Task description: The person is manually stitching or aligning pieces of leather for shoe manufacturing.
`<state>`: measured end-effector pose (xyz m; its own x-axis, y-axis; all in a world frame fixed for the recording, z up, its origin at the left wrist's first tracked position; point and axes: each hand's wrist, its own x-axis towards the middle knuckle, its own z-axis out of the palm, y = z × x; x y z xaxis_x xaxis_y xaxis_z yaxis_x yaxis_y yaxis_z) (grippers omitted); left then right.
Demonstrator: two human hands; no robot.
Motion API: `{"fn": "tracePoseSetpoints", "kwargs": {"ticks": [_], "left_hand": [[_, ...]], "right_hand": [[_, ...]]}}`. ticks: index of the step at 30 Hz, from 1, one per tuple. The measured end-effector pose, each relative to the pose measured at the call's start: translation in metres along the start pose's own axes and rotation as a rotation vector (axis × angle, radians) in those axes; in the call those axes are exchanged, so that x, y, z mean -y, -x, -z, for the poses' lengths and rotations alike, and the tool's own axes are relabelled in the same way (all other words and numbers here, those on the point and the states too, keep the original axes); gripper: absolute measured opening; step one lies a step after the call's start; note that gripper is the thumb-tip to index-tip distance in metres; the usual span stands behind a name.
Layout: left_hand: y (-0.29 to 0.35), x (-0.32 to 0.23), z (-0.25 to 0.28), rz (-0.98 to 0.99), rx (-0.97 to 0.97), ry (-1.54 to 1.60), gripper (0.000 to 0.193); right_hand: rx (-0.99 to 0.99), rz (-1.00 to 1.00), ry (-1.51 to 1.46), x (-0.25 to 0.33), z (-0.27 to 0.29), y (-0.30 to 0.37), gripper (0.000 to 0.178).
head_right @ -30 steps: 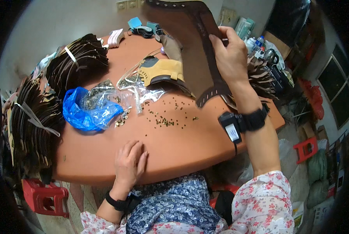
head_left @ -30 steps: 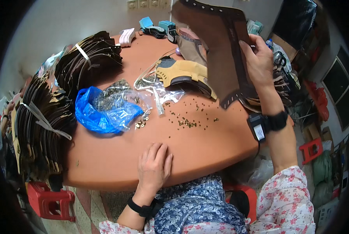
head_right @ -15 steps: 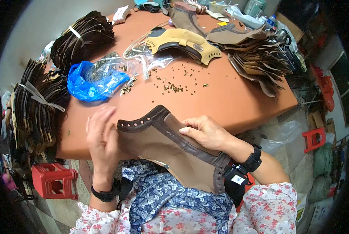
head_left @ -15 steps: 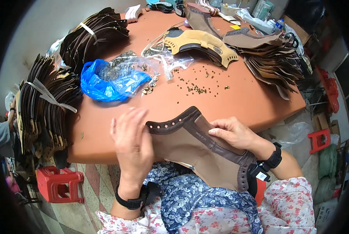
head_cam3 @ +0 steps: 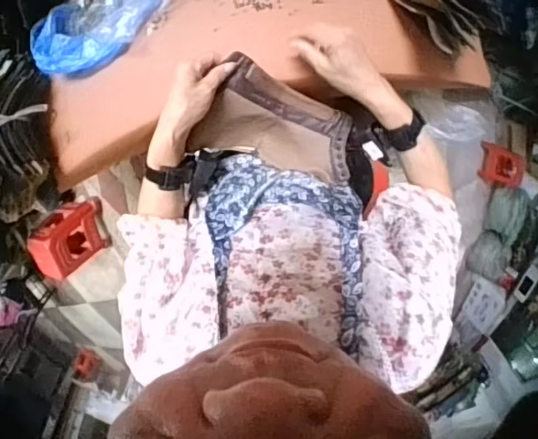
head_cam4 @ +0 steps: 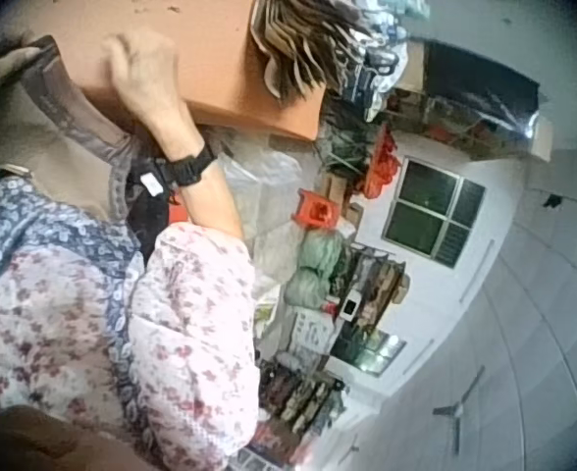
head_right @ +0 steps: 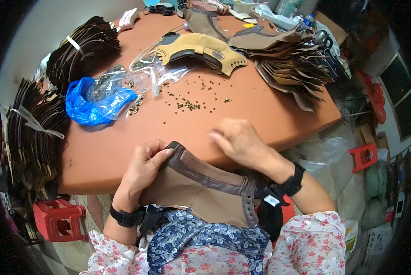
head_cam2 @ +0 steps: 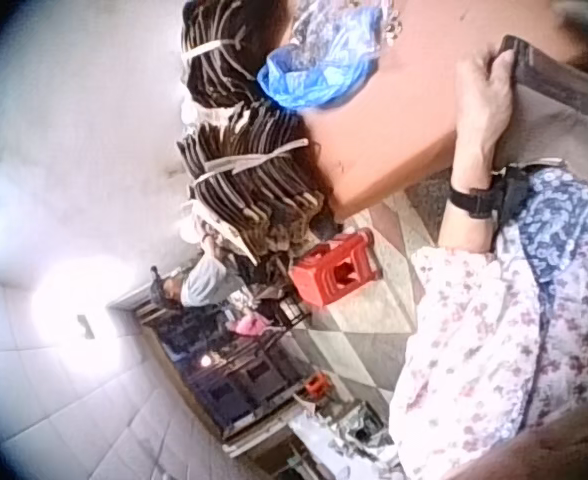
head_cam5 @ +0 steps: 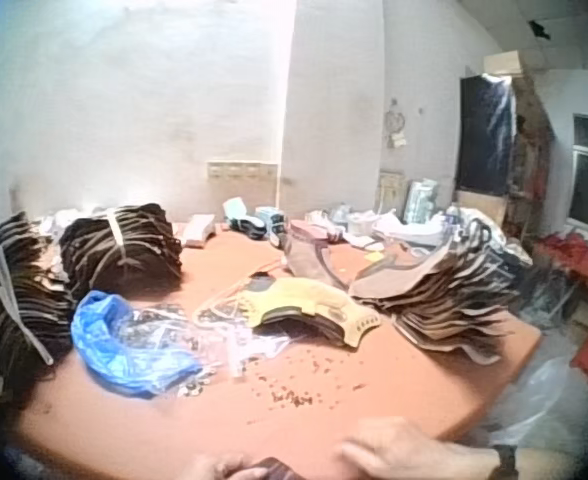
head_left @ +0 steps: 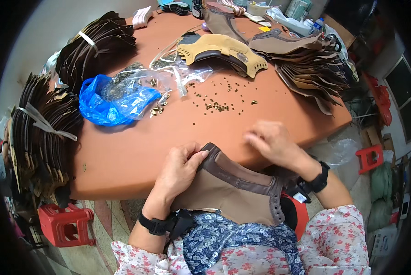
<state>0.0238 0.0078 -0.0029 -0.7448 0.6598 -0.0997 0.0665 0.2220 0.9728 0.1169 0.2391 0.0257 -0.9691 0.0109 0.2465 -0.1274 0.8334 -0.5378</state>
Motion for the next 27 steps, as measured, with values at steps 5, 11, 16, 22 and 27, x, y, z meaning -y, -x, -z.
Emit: {"fn": "tracePoseSetpoints", "kwargs": {"ticks": [5,11,16,22,27], "left_hand": [[-0.005,-0.003,-0.001,0.045,0.009,-0.047,0.017],[-0.008,0.009,-0.001,0.043,-0.003,-0.051,0.018],[-0.01,0.009,-0.001,0.068,-0.004,-0.009,0.018],[-0.009,0.004,0.002,0.089,0.005,-0.04,0.017],[-0.009,0.0,-0.001,0.092,0.015,0.005,0.016]], "right_hand": [[-0.239,-0.091,0.127,-0.05,0.006,-0.036,0.012],[-0.237,-0.155,0.161,-0.078,0.002,-0.063,0.011],[-0.202,-0.133,0.203,-0.087,-0.008,-0.07,0.012],[-0.193,-0.071,0.32,-0.087,-0.014,-0.075,0.011],[-0.132,0.061,0.489,-0.074,-0.007,-0.076,0.006]]}}
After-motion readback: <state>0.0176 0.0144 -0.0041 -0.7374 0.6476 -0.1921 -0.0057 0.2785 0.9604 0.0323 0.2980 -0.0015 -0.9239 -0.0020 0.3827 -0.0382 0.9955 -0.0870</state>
